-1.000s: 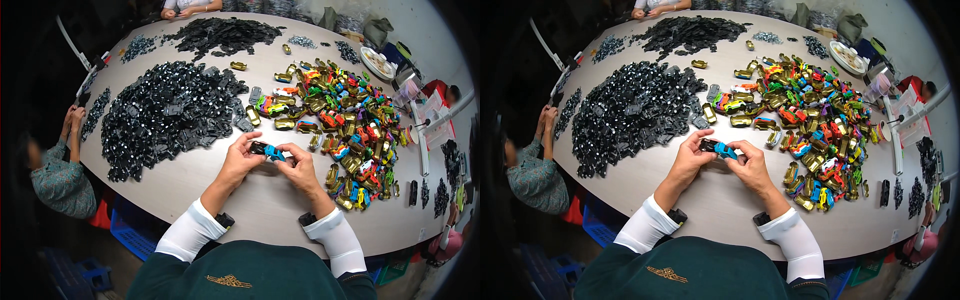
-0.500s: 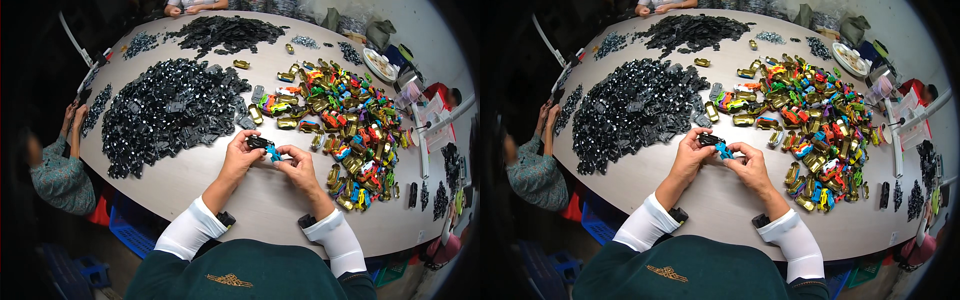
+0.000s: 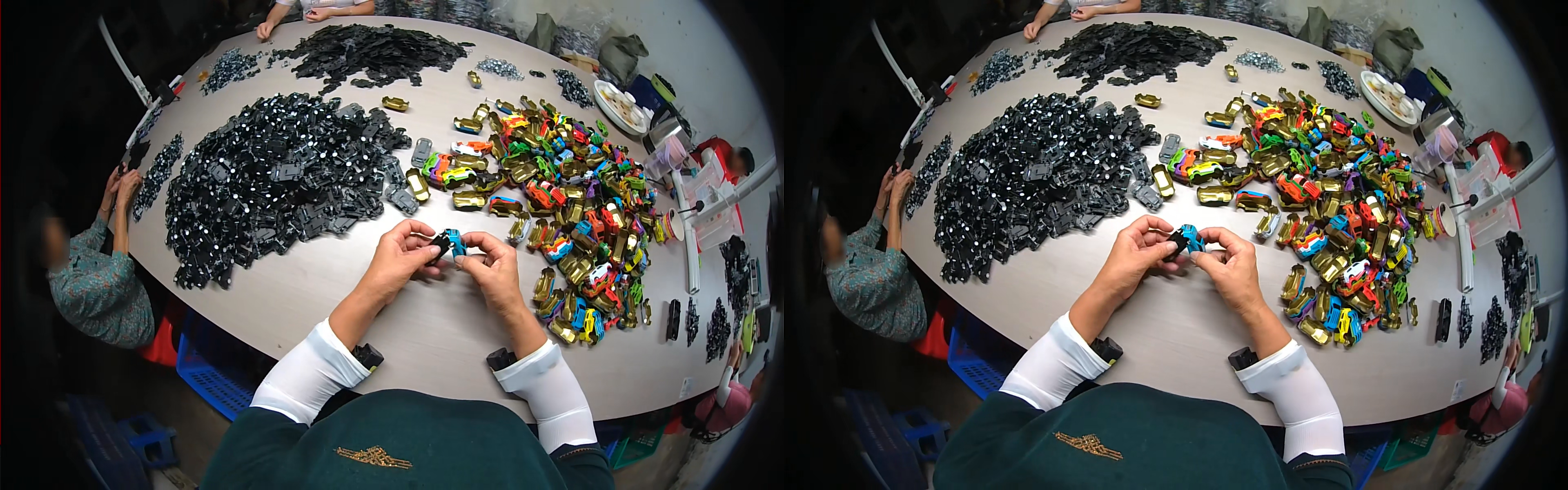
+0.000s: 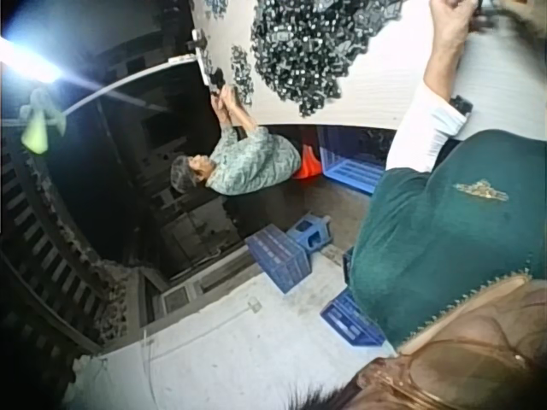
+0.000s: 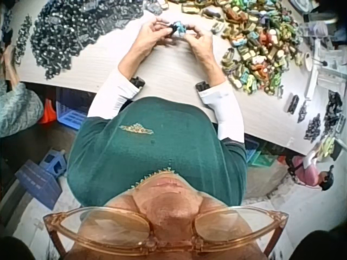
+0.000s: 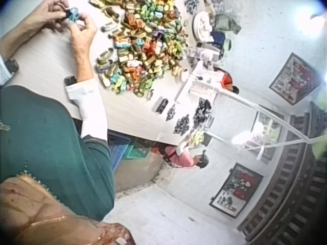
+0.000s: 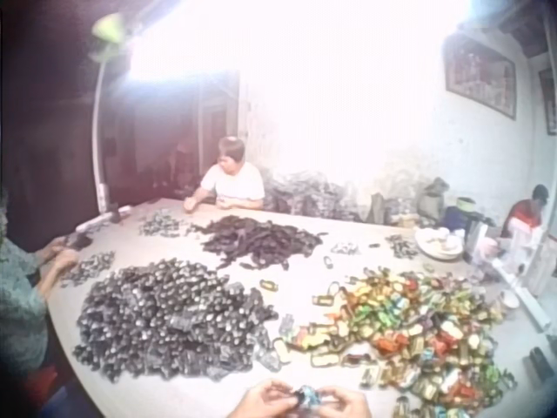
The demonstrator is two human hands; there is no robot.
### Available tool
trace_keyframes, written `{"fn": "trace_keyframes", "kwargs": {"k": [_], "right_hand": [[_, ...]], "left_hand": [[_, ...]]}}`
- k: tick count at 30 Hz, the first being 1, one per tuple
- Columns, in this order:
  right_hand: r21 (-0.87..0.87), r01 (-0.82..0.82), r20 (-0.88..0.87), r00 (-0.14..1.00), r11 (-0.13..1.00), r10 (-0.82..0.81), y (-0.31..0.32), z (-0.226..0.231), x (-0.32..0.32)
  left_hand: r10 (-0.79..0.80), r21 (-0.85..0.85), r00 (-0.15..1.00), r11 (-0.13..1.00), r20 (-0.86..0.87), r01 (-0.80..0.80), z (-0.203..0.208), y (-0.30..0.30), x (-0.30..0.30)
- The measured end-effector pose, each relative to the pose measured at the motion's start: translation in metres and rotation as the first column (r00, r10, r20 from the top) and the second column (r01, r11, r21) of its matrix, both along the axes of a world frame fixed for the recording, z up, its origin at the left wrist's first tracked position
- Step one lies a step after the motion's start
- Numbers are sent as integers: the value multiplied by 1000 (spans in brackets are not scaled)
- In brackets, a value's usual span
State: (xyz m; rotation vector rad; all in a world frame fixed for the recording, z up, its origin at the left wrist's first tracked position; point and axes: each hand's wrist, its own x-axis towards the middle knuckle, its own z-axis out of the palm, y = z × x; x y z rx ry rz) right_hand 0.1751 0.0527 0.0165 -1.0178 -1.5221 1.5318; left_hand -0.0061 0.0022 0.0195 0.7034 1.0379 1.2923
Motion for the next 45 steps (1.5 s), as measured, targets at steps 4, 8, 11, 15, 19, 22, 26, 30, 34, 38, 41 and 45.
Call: {"fn": "trace_keyframes", "kwargs": {"k": [4, 8, 11, 15, 19, 22, 26, 30, 34, 38, 41, 45], "right_hand": [[170, 15, 83, 996, 985, -30, -2, 1, -1], [216, 12, 90, 995, 976, -32, -3, -1, -4], [213, 22, 104, 994, 977, -45, -4, 0, -5], [153, 17, 118, 992, 988, -36, -4, 0, -4], [137, 92, 60, 993, 986, -101, -3, -5, -5], [181, 96, 77, 991, 979, -111, -6, -3, -7], [300, 101, 107, 984, 949, -139, -10, 0, -10], [426, 105, 143, 973, 898, -181, -11, -1, -12], [450, 126, 160, 963, 884, -218, -13, 2, -14], [477, 100, 198, 956, 873, -217, -14, 2, -12], [533, 70, 224, 950, 843, -220, -15, 4, -12], [658, 6, 270, 932, 753, -243, -18, 15, -14]], "left_hand": [[-23, 41, 996, 999, -90, 26, -10, 3, -7], [-35, 192, 988, 979, -153, 64, -15, 2, -3], [8, 135, 991, 991, -134, 10, -9, 2, -3], [33, 107, 989, 994, -141, -17, -9, 4, -6], [87, 86, 991, 993, -101, -78, -20, 6, -9], [115, 68, 993, 991, -18, -114, -17, 6, -8], [55, 57, 998, 997, 26, -57, -5, 1, 1], [8, 82, 995, 997, -101, 0, -15, -1, 4], [45, 217, 965, 976, -257, 12, -23, -1, 6], [99, 266, 888, 964, -450, 27, -18, -3, 7], [95, 281, 902, 959, -421, 30, -14, -5, 8], [11, 70, 972, 998, -233, 5, -9, -4, 4]]}}
